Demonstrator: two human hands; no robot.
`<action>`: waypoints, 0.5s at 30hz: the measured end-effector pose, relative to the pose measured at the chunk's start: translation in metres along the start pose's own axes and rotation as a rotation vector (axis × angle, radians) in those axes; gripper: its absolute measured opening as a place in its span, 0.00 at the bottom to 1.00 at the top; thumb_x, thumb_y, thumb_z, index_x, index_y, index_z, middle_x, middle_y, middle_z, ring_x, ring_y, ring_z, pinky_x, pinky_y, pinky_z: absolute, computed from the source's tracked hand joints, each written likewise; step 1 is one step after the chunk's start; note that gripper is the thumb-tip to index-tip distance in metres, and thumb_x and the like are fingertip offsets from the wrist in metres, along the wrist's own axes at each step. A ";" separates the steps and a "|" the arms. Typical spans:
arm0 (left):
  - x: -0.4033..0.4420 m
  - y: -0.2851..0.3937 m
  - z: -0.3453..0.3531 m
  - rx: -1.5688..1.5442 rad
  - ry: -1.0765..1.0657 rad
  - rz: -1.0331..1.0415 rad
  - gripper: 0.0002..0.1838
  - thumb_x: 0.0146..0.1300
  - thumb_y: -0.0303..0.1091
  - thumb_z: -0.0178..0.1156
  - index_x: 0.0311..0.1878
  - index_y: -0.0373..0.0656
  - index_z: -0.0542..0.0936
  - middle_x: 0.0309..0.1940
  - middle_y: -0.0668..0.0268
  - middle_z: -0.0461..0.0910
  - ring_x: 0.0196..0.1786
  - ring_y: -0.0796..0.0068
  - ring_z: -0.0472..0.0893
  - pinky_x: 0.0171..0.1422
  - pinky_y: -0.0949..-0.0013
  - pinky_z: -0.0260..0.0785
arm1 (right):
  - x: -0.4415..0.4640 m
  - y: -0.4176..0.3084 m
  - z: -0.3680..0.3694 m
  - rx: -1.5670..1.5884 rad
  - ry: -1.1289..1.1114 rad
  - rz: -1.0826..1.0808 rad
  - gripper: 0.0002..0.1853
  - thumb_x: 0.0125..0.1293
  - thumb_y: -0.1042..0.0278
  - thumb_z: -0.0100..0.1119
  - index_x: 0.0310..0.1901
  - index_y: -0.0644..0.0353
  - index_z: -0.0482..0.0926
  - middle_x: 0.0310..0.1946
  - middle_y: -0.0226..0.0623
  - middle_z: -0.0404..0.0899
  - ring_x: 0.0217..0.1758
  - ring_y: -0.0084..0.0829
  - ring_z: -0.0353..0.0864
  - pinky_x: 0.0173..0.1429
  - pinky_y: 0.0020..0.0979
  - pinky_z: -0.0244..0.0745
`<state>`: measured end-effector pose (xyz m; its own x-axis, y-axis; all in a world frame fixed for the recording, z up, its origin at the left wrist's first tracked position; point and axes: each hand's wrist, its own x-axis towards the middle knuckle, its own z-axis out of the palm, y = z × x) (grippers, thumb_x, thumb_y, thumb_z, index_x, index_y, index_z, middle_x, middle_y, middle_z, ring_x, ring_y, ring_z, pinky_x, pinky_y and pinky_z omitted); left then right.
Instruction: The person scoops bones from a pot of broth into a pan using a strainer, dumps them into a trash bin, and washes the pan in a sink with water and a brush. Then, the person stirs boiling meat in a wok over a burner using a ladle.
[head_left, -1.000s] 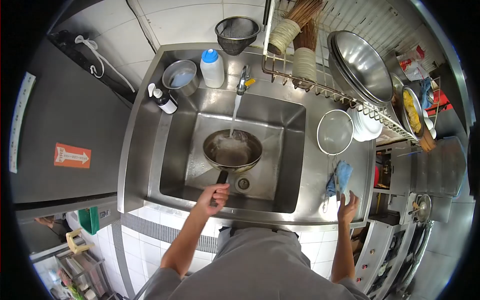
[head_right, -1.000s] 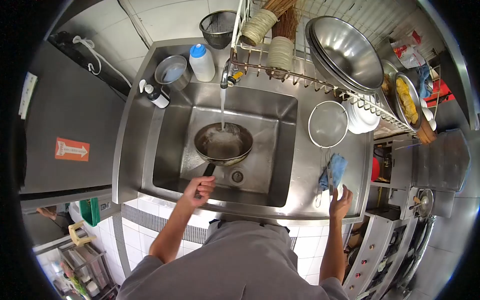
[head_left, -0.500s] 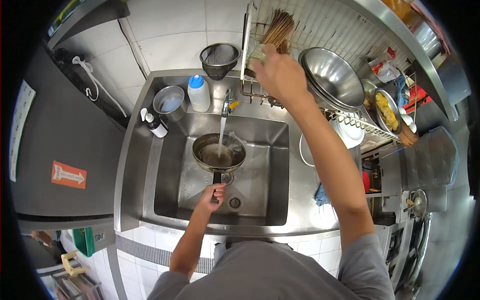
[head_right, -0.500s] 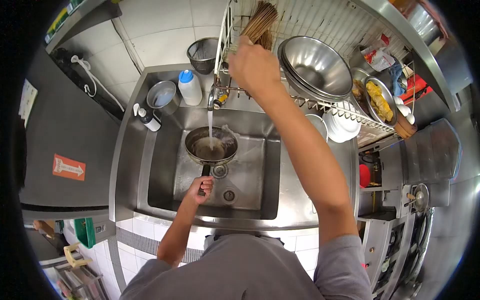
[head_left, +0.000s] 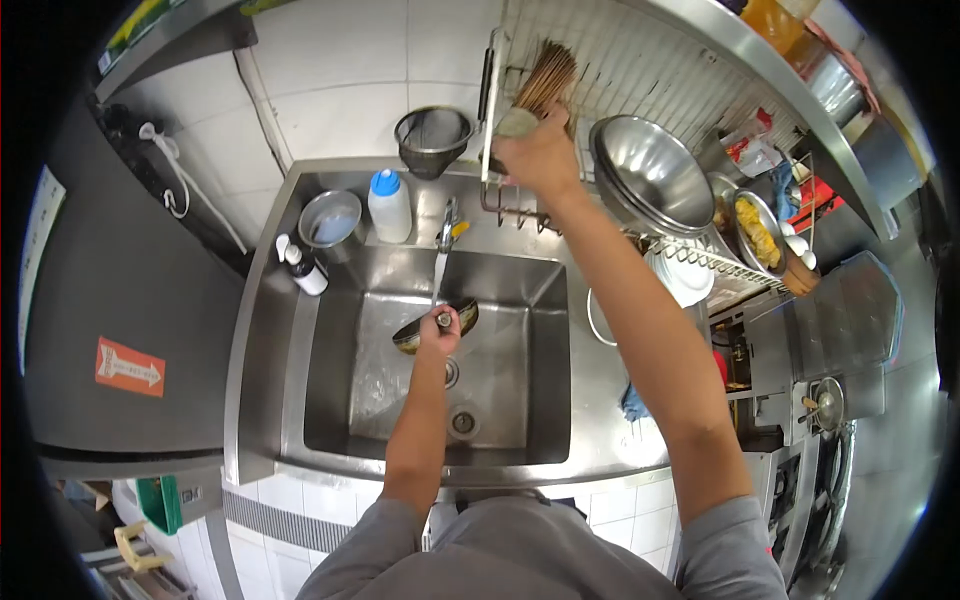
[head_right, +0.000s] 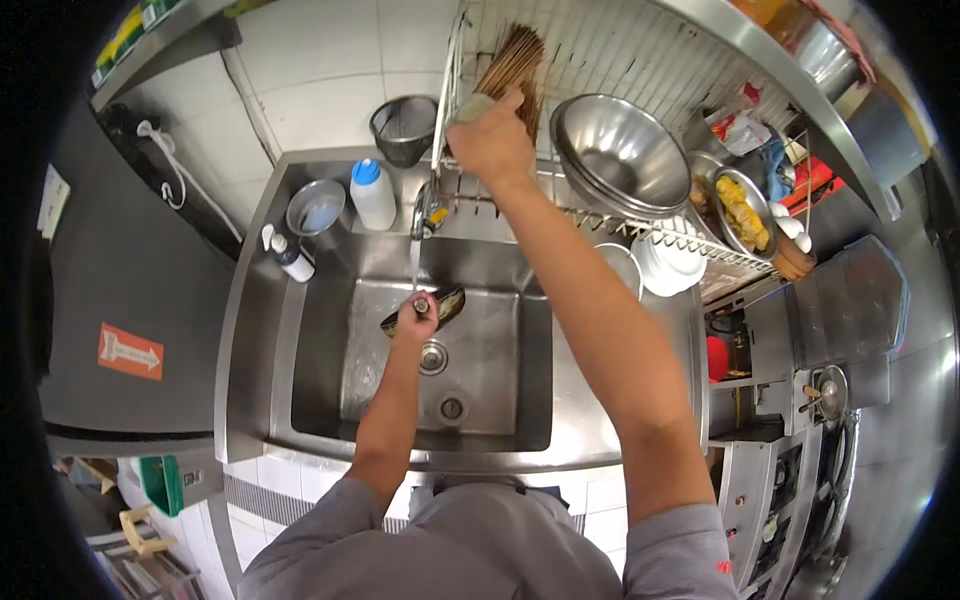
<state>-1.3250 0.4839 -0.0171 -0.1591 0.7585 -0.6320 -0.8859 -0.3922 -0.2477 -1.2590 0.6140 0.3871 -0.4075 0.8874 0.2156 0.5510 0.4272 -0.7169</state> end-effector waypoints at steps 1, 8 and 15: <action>0.005 0.007 0.010 0.003 -0.077 -0.046 0.04 0.63 0.26 0.53 0.35 0.35 0.74 0.27 0.60 0.77 0.30 0.67 0.80 0.37 0.69 0.83 | -0.007 -0.004 -0.004 -0.111 0.058 -0.017 0.48 0.46 0.58 0.68 0.63 0.75 0.52 0.52 0.63 0.74 0.51 0.50 0.81 0.60 0.36 0.73; 0.067 0.041 0.059 0.021 0.111 0.095 0.14 0.68 0.40 0.50 0.44 0.37 0.75 0.36 0.58 0.80 0.34 0.56 0.82 0.48 0.56 0.79 | -0.020 0.004 -0.017 0.690 0.013 0.119 0.45 0.49 0.64 0.71 0.63 0.71 0.53 0.52 0.55 0.71 0.47 0.43 0.80 0.49 0.39 0.81; 0.035 0.025 0.016 -0.114 0.114 -0.136 0.07 0.64 0.30 0.56 0.36 0.37 0.78 0.23 0.61 0.76 0.25 0.65 0.78 0.32 0.62 0.76 | -0.139 0.038 -0.119 1.334 -0.402 0.313 0.29 0.60 0.64 0.58 0.61 0.65 0.65 0.56 0.49 0.73 0.53 0.50 0.79 0.48 0.41 0.81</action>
<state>-1.3597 0.5087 -0.0339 0.0150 0.7474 -0.6643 -0.8400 -0.3510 -0.4138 -1.0952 0.5279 0.4087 -0.6987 0.7080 -0.1029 -0.3387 -0.4540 -0.8241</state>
